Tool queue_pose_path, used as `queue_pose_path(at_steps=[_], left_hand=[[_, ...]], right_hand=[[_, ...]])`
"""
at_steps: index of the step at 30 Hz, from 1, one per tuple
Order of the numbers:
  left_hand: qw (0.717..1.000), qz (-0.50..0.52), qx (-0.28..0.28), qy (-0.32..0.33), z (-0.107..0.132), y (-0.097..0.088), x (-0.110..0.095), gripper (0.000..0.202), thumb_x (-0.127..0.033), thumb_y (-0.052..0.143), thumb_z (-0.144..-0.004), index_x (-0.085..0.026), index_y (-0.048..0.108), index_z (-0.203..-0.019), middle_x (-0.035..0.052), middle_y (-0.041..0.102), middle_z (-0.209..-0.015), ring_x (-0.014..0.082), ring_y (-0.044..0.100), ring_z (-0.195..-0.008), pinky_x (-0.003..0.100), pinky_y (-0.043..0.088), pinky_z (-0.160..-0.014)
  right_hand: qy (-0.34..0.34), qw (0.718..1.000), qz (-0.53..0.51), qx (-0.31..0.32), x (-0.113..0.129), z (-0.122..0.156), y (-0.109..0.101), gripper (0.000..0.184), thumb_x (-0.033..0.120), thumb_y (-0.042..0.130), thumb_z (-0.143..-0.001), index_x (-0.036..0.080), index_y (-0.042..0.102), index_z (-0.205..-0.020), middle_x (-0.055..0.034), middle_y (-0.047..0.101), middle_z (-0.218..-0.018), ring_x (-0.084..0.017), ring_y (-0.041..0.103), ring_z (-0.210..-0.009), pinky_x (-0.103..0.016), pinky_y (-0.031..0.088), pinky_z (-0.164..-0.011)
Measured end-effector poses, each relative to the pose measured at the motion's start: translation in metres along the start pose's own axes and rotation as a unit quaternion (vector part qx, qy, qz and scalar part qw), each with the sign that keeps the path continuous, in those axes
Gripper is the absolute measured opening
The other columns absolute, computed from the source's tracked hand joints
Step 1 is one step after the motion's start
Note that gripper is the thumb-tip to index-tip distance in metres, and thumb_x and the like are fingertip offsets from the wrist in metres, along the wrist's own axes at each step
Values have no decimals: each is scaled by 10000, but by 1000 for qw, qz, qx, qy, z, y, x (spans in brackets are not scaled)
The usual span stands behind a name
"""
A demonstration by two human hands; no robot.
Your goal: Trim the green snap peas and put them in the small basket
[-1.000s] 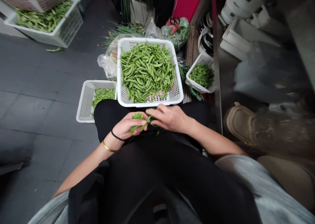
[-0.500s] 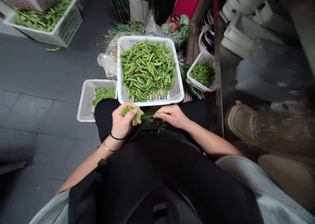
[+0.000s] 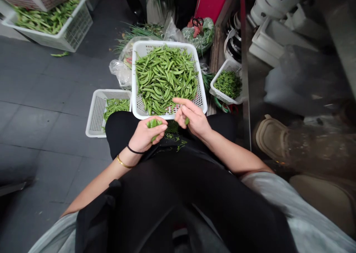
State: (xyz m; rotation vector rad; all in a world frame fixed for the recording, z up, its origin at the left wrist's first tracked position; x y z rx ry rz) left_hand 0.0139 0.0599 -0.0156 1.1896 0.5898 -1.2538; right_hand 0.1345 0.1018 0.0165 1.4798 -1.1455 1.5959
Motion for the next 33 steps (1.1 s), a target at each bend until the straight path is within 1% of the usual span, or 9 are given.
queue_pose_path(at_steps=[2,4,7,10,12,14,17,27,33], left_hand=[[995,-79,-45,32,-3,-1,-5,237,-232,779,-639,-144,662,-826,-14,567,-527,70,427,-388,178,300,-355],[980,-151,-90,90,-5,-4,-16,265,-179,807,-576,-148,690,-811,3,619,-623,81,484,-485,181,371,-442],[959,-207,-123,148,-4,-10,-27,195,-117,798,-543,-153,684,-696,-13,602,-617,85,491,-559,172,399,-525],[977,-170,-83,101,-7,-12,-15,122,-188,754,-637,-150,662,-708,-22,557,-523,76,448,-442,179,349,-422],[994,-94,-41,48,-7,-10,-3,146,-246,724,-687,-147,654,-767,-14,562,-498,78,430,-364,185,296,-348],[1000,-20,2,3,-4,-4,5,165,-261,715,-700,-134,654,-785,-11,548,-465,73,399,-313,180,253,-311],[995,50,67,-52,0,7,13,160,-243,716,-685,-111,671,-765,-19,506,-425,57,359,-287,164,227,-292],[964,146,157,-157,11,27,29,129,-209,696,-646,-91,687,-698,-40,400,-395,40,314,-277,135,227,-248],[972,179,102,-117,2,20,27,127,-211,679,-657,-98,650,-707,-27,465,-424,36,322,-280,136,223,-261]], right_hand=[[-21,998,-41,-36,2,-6,12,471,390,248,-978,170,318,-1388,-79,661,-1044,-129,626,-902,-258,502,-754],[-25,998,-50,-27,1,-9,33,467,370,244,-981,179,300,-1403,-104,606,-1219,-151,561,-1123,-307,471,-917],[-16,996,-87,7,-2,-8,59,455,338,234,-983,161,309,-1396,-123,552,-1308,-158,514,-1207,-339,423,-1008],[0,989,-139,43,-5,-6,62,460,366,233,-981,152,359,-1368,-138,514,-1346,-167,520,-1200,-335,447,-976],[22,986,-150,65,-8,-6,53,438,410,330,-955,148,467,-1279,-133,582,-1248,-173,583,-1087,-319,493,-878],[41,989,-123,67,-8,-6,36,363,426,506,-879,135,591,-1080,-88,672,-982,-151,629,-861,-279,509,-744],[40,997,-45,55,-1,-4,15,253,380,651,-779,130,630,-816,2,614,-658,-92,552,-605,-218,456,-594],[-74,988,49,130,35,4,24,154,288,626,-799,135,629,-804,-1,621,-695,-78,543,-606,-202,436,-575],[-204,946,251,-5,60,11,19,165,232,534,-840,171,565,-689,-17,587,-665,-103,510,-612,-244,429,-592]])
Point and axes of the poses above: each hand's wrist, its own z-axis away from the middle knuckle, its own y-axis out of the palm, x = y × z, the point moved 10 cm from there along -z, towards the middle knuckle
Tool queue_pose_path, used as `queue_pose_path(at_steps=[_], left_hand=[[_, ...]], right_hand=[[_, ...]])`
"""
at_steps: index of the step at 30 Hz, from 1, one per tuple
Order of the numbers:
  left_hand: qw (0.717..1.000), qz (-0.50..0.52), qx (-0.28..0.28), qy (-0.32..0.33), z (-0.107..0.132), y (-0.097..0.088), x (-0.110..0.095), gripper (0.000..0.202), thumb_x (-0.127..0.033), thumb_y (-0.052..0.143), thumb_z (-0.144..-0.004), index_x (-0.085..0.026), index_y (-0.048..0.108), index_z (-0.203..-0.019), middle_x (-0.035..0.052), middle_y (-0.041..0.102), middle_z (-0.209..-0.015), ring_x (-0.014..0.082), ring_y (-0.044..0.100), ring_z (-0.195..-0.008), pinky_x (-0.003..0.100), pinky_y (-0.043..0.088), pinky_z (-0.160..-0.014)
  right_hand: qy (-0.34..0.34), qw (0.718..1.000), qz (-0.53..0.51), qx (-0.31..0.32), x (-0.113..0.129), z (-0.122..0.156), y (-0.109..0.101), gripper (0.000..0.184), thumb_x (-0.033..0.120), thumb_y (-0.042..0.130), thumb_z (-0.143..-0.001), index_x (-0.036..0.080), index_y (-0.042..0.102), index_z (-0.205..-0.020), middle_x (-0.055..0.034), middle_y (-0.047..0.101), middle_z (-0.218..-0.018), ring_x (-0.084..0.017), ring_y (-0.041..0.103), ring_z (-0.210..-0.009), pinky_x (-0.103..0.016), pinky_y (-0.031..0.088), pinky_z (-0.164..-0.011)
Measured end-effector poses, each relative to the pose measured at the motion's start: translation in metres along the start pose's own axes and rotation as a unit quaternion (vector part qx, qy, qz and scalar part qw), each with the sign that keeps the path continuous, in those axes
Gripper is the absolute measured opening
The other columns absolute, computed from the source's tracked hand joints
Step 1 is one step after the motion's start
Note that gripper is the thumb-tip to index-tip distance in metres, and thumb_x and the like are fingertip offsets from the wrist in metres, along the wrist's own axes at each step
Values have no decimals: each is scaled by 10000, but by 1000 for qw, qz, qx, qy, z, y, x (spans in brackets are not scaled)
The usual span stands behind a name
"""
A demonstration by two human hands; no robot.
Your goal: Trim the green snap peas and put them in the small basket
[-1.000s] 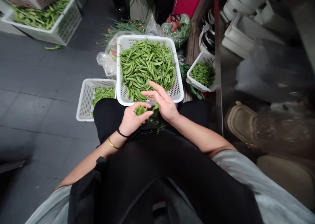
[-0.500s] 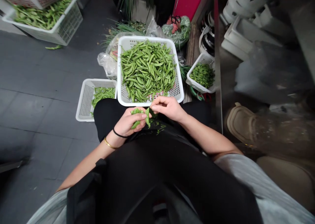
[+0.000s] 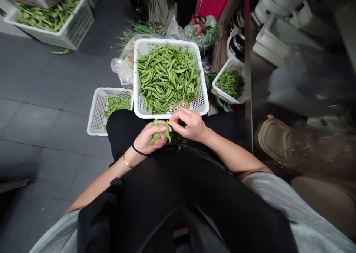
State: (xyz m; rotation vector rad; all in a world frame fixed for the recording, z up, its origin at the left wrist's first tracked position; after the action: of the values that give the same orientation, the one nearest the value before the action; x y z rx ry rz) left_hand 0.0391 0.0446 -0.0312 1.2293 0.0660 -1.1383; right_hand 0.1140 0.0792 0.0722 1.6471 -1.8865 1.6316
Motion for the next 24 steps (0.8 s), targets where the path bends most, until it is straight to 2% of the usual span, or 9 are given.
queue_pose_path(at_steps=[4,6,12,14,16,18,19,21,24], left_hand=[[990,-9,-88,113,4,-19,-26,113,-181,673,-683,-105,626,-752,-24,516,-484,38,367,-330,138,249,-298],[977,-38,-121,170,9,-24,-39,108,-169,676,-689,-117,609,-757,-18,551,-512,46,390,-346,151,271,-313],[941,-207,-148,222,20,-17,-52,144,-241,652,-762,-138,626,-860,-15,581,-550,63,407,-349,189,311,-336],[885,-344,-172,263,32,-11,-68,170,-256,646,-777,-145,654,-906,6,604,-609,81,480,-424,201,386,-398],[787,-506,-161,314,46,7,-84,195,-246,665,-762,-158,685,-935,51,651,-756,120,587,-601,225,477,-545],[707,-625,-87,321,50,29,-81,179,-230,656,-766,-176,703,-931,75,660,-876,151,622,-748,243,498,-662],[688,-655,-45,309,48,37,-75,155,-229,644,-776,-180,706,-909,74,659,-874,154,622,-758,244,495,-673],[705,-653,-11,277,42,40,-64,112,-241,643,-782,-173,697,-852,54,651,-782,139,610,-680,229,480,-620],[841,-484,-68,232,25,24,-55,148,-294,662,-780,-159,629,-828,18,636,-669,98,547,-485,206,419,-448]], right_hand=[[7,998,33,-51,-3,8,-29,150,220,528,-839,186,551,-695,-17,587,-658,-118,526,-622,-265,447,-608],[29,999,13,-29,-11,11,-35,145,234,547,-838,184,546,-702,-9,575,-661,-113,527,-615,-260,452,-607],[45,991,-35,123,-23,14,9,222,369,572,-861,168,577,-957,-27,605,-842,-104,548,-671,-229,440,-622],[5,988,35,153,-18,15,24,212,309,479,-921,157,597,-831,-28,586,-748,-117,526,-667,-238,402,-629],[-43,977,96,188,-11,18,34,281,281,440,-937,152,596,-742,-26,558,-683,-121,499,-634,-244,360,-600],[-90,966,123,209,-1,23,37,305,290,431,-940,152,602,-727,-25,552,-672,-118,481,-603,-249,333,-571],[-108,965,125,206,4,24,36,317,293,422,-944,153,606,-727,-25,553,-668,-117,479,-597,-248,331,-567],[-119,973,108,164,13,22,27,326,291,407,-953,156,617,-742,-25,568,-668,-113,493,-605,-239,351,-575],[-69,994,73,44,11,14,6,297,269,423,-951,154,635,-777,-26,595,-665,-109,523,-629,-221,395,-609]])
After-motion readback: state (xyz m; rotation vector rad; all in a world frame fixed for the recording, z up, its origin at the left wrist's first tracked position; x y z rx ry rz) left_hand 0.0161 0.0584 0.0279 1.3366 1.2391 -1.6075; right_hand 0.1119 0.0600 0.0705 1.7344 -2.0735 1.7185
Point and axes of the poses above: each hand's wrist, its own z-axis away from the middle knuckle, its own y-axis out of the palm, x = y × z, the point moved 10 cm from there along -z, towards the middle knuckle
